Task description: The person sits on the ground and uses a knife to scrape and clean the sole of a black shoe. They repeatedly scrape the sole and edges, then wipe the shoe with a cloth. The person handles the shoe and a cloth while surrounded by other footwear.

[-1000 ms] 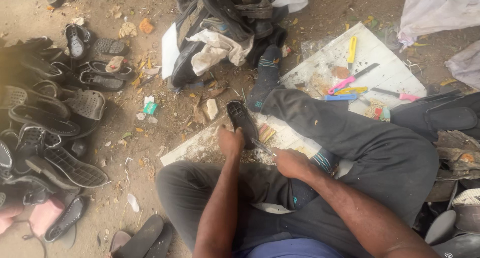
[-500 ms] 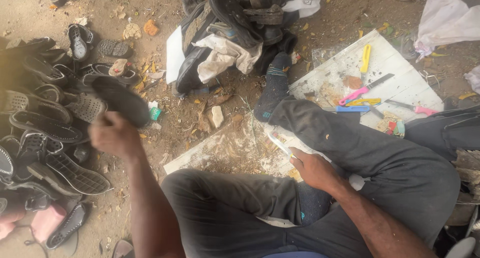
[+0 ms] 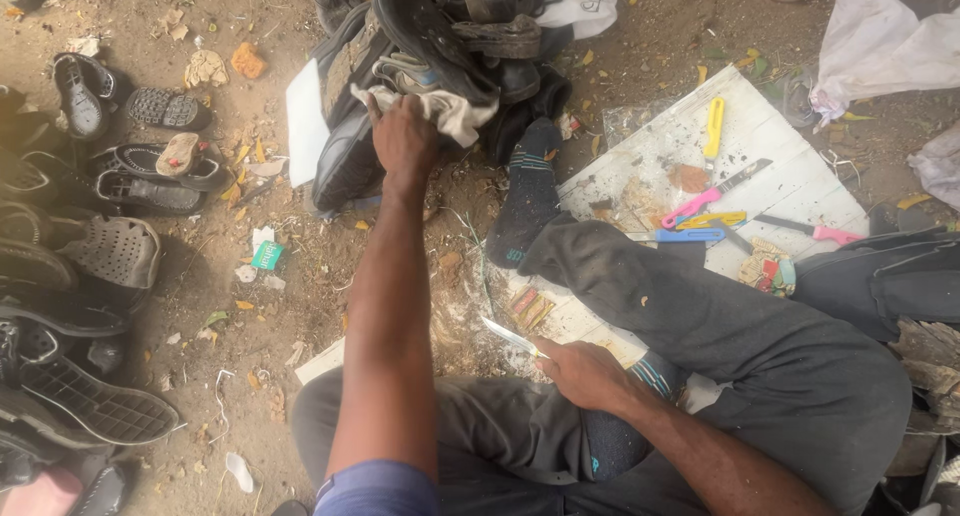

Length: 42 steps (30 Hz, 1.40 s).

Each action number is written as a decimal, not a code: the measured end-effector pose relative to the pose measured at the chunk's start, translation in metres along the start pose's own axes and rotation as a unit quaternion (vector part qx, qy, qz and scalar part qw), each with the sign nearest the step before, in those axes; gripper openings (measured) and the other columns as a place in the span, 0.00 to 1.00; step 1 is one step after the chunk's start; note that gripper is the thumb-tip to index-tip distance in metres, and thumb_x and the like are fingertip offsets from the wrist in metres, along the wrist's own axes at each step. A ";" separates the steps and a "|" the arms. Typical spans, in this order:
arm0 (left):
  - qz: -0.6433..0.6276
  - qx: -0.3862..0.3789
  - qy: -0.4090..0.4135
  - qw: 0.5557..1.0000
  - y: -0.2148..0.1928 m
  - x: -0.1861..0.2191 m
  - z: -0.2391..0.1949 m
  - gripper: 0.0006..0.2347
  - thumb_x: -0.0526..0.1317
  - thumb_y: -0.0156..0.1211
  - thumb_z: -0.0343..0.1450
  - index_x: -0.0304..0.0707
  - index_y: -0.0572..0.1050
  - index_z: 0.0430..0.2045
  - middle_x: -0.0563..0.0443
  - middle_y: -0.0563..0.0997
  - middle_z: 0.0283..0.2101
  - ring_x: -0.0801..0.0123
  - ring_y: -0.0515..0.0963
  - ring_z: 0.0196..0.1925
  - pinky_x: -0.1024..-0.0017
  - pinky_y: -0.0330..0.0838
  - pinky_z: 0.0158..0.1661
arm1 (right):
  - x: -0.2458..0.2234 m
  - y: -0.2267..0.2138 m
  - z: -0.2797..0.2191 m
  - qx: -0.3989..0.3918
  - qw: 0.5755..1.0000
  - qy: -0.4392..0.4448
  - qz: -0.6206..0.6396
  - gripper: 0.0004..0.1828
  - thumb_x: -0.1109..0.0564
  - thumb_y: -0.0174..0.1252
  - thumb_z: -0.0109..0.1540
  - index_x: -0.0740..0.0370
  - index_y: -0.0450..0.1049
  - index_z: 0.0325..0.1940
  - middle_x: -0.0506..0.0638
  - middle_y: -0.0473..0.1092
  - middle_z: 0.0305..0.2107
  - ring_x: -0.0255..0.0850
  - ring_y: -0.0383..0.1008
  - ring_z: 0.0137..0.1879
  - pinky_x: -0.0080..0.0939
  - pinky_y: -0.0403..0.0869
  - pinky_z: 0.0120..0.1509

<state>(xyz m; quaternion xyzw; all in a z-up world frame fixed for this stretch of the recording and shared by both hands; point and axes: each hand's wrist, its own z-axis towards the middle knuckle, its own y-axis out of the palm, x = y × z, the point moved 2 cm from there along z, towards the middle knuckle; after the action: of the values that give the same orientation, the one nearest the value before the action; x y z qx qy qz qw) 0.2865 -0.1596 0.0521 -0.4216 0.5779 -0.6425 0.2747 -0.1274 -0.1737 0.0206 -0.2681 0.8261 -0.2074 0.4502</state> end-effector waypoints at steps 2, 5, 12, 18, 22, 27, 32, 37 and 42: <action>-0.130 0.192 0.060 0.971 0.001 -0.014 -0.026 0.07 0.39 0.53 0.77 0.36 0.76 0.34 0.48 0.80 0.34 0.64 0.80 0.34 0.56 0.66 0.49 | -0.002 -0.008 0.001 0.021 0.999 -0.014 0.025 0.27 0.45 0.47 0.67 0.53 0.64 0.70 0.62 0.77 0.33 0.58 0.79 0.44 0.58 0.73 0.50; -0.173 0.325 0.112 0.923 0.001 -0.045 -0.095 0.07 0.38 0.55 0.79 0.34 0.76 0.35 0.48 0.79 0.30 0.65 0.78 0.28 0.65 0.71 0.26 | -0.009 -0.021 0.000 0.069 0.994 -0.004 0.083 0.29 0.46 0.51 0.68 0.51 0.63 0.73 0.66 0.76 0.31 0.58 0.79 0.41 0.56 0.74 0.48; -0.323 0.026 0.002 0.946 0.003 -0.021 -0.278 0.09 0.40 0.58 0.74 0.34 0.79 0.40 0.43 0.83 0.38 0.64 0.83 0.35 0.65 0.79 0.35 | -0.038 -0.026 -0.015 0.325 0.902 -0.249 0.136 0.44 0.54 0.69 0.57 0.68 0.59 0.73 0.67 0.70 0.54 0.55 0.74 0.56 0.51 0.75 0.56; -0.391 -0.283 0.101 0.870 0.006 0.008 -0.312 0.19 0.45 0.69 0.68 0.33 0.78 0.49 0.40 0.83 0.49 0.58 0.81 0.50 0.59 0.73 0.53 | -0.038 0.005 0.006 0.315 0.917 -0.204 0.136 0.38 0.56 0.70 0.57 0.67 0.64 0.69 0.63 0.76 0.48 0.52 0.79 0.55 0.46 0.76 0.55; -0.507 -0.175 0.078 0.840 0.009 -0.023 -0.294 0.16 0.46 0.63 0.71 0.36 0.82 0.49 0.41 0.86 0.49 0.59 0.84 0.51 0.60 0.74 0.56 | -0.033 -0.001 0.002 0.309 0.919 -0.089 0.229 0.30 0.57 0.71 0.57 0.64 0.69 0.60 0.53 0.79 0.42 0.41 0.82 0.47 0.40 0.79 0.48; -0.343 0.141 -0.131 0.920 0.000 -0.100 -0.257 0.19 0.51 0.59 0.72 0.35 0.80 0.48 0.35 0.77 0.51 0.53 0.78 0.51 0.55 0.73 0.55 | 0.014 -0.095 -0.090 0.450 0.801 -0.057 0.390 0.33 0.62 0.69 0.56 0.63 0.70 0.65 0.52 0.77 0.47 0.37 0.76 0.48 0.37 0.75 0.51; -0.173 0.039 -0.188 0.966 -0.005 -0.056 -0.233 0.25 0.59 0.58 0.73 0.29 0.80 0.44 0.27 0.65 0.61 0.41 0.65 0.65 0.47 0.64 0.63 | 0.061 -0.115 -0.169 0.560 0.701 -0.053 0.437 0.32 0.64 0.66 0.58 0.63 0.68 0.66 0.53 0.76 0.47 0.35 0.73 0.41 0.35 0.71 0.43; -0.084 -0.001 -0.228 0.970 -0.043 -0.007 -0.205 0.32 0.62 0.61 0.71 0.18 0.76 0.41 0.15 0.46 0.71 0.26 0.47 0.74 0.39 0.53 0.66 | 0.059 -0.107 -0.191 0.618 0.644 -0.055 0.447 0.30 0.65 0.63 0.61 0.62 0.66 0.68 0.54 0.76 0.46 0.33 0.70 0.34 0.33 0.68 0.35; -0.125 -0.066 -0.288 0.947 -0.010 -0.021 -0.194 0.28 0.56 0.62 0.70 0.17 0.75 0.39 0.18 0.39 0.73 0.28 0.43 0.76 0.41 0.53 0.67 | 0.107 -0.111 -0.253 0.617 0.634 -0.067 0.462 0.29 0.66 0.60 0.63 0.62 0.64 0.69 0.55 0.75 0.46 0.31 0.66 0.27 0.31 0.64 0.27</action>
<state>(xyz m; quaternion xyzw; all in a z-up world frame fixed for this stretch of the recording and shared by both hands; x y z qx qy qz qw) 0.1312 -0.0410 0.0614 -0.6747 0.4582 -0.4829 0.3188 -0.3642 -0.3008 0.1461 0.4758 0.4892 -0.4145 0.6020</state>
